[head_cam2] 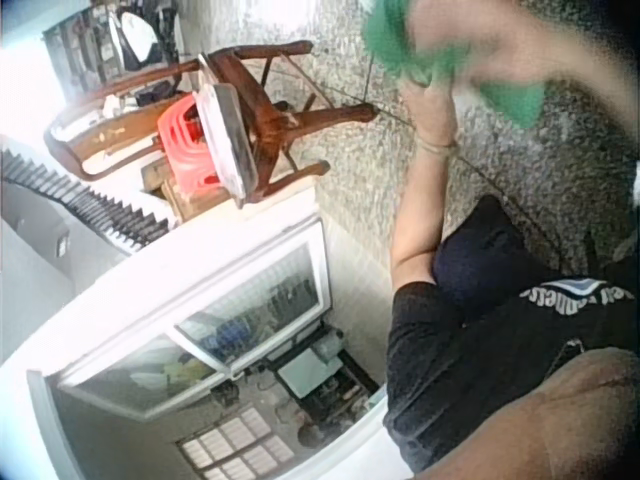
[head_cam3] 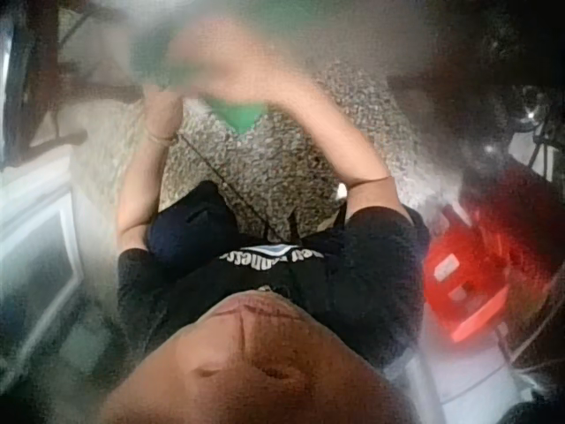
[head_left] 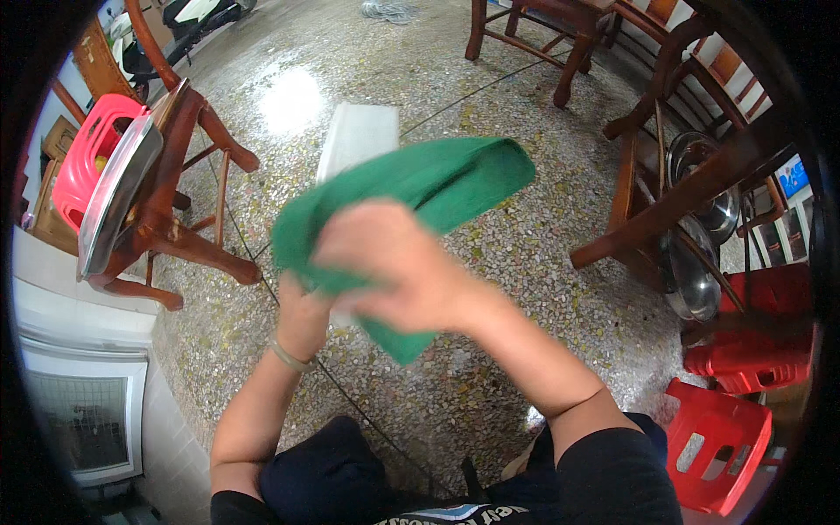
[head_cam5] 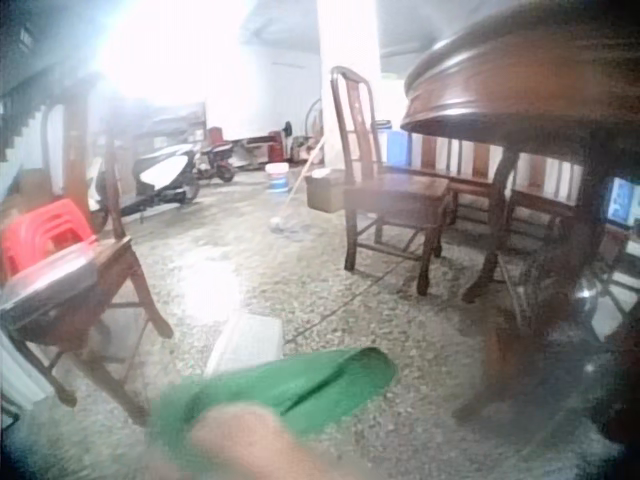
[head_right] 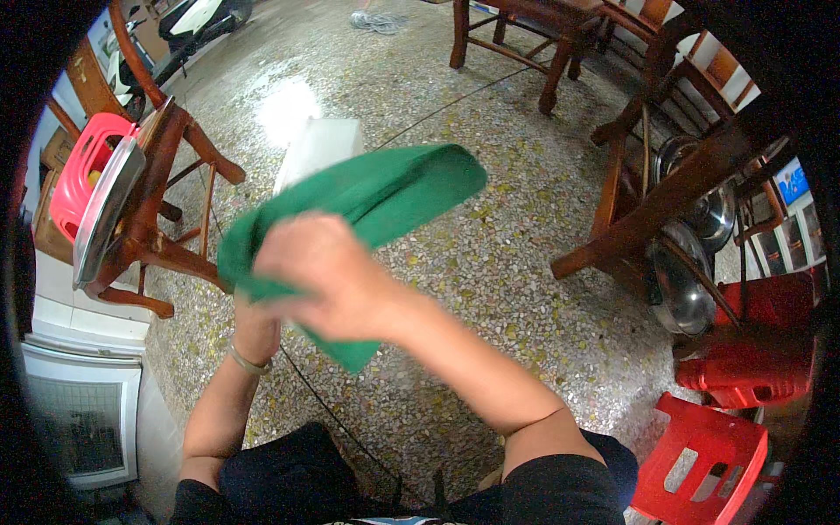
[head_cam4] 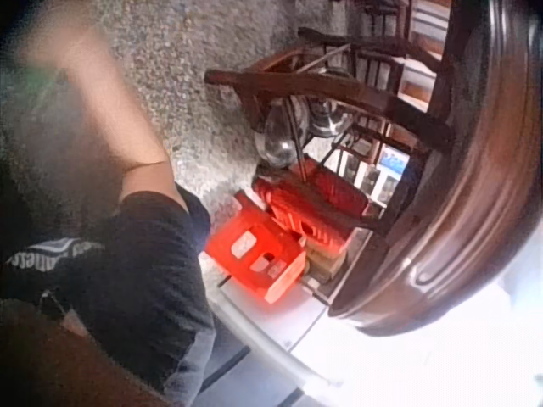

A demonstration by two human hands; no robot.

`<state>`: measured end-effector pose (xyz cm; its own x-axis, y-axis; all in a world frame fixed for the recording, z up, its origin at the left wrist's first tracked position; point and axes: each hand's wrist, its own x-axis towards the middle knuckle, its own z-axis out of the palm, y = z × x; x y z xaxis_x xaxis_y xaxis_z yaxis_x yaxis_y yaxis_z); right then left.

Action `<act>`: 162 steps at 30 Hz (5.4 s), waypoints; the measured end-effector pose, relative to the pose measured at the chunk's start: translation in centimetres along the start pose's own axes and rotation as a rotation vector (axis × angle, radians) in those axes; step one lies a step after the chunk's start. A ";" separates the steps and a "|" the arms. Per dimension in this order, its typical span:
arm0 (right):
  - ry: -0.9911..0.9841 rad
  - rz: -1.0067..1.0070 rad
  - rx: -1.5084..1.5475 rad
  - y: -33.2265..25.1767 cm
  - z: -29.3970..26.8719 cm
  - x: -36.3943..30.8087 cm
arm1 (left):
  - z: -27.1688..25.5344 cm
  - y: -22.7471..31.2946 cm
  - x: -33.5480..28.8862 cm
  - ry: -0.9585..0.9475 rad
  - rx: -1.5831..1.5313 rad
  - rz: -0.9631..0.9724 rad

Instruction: The person wipes a metal tray, a plastic container, a glass lid, a metal pot, and its lid with a green cloth, then wipes the seat of a wooden chair.

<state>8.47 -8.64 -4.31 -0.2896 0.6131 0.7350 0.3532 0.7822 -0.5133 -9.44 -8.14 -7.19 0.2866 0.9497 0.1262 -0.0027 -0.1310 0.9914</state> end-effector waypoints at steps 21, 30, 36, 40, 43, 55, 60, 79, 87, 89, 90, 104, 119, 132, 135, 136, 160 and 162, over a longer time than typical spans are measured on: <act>0.811 1.128 0.371 11.8 -14.1 -7.5 | -3.9 0.2 0.5 0.032 -0.811 -0.381; 0.064 -0.169 -0.217 -3.8 -0.4 0.2 | -1.5 -0.2 1.5 0.036 -0.775 -0.299; 0.162 0.041 -0.432 0.6 -1.8 2.8 | -4.4 0.3 0.0 -0.087 -0.896 -0.312; 0.491 0.390 -0.553 11.5 -7.7 -1.9 | -2.3 2.4 -0.2 0.041 -0.833 -0.401; 0.493 1.010 -0.435 17.7 -12.4 -10.2 | -3.3 1.5 -0.2 -0.026 -0.864 -0.313; 0.224 -0.021 -0.325 0.9 -4.3 0.4 | -6.0 -0.5 1.9 -0.123 -0.932 -0.148; 0.177 -0.191 -0.297 -3.8 0.9 -0.7 | -7.1 -4.1 0.1 0.102 -0.180 0.040; 0.336 1.599 -0.027 -0.9 -21.8 -36.1 | -1.3 -9.2 0.4 -0.406 1.069 0.434; 1.256 1.367 0.740 1.5 -26.7 -31.6 | -2.8 -13.8 0.4 -0.813 1.351 0.364; 1.395 1.318 0.662 3.9 -27.6 -32.3 | -1.6 -12.8 0.3 -0.773 1.304 0.249; 1.435 1.299 0.655 4.8 -27.5 -32.1 | -1.3 -12.4 0.2 -0.754 1.284 0.187; 1.612 1.280 0.569 2.5 -29.7 -37.4 | -0.1 -9.0 0.4 -0.587 0.970 0.066; 1.324 1.365 0.552 7.2 -32.2 -38.4 | 2.6 -9.7 -0.6 -0.725 0.909 0.059; 0.226 1.088 -1.492 -2.2 -47.0 -28.4 | 3.4 -9.9 -0.4 -0.770 0.870 -0.003; 0.036 1.406 -1.450 3.8 -50.6 -27.1 | 4.5 -8.8 -0.2 -0.839 0.920 0.060; -0.062 1.433 -1.375 5.8 -50.4 -27.1 | 4.8 -8.1 -0.2 -0.849 0.939 0.087; 0.947 0.629 -1.401 -6.9 -43.9 -25.4 | 13.5 -3.6 2.5 -0.911 0.348 -0.006; 0.918 0.720 -1.278 -9.3 -39.3 -25.2 | 14.0 -3.1 2.5 -0.871 0.223 -0.162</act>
<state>47.48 -35.75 -0.61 0.6302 0.1582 0.7602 0.7307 -0.4519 -0.5117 4.68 -9.36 -10.45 0.8895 0.4222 -0.1748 0.2600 -0.1529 0.9534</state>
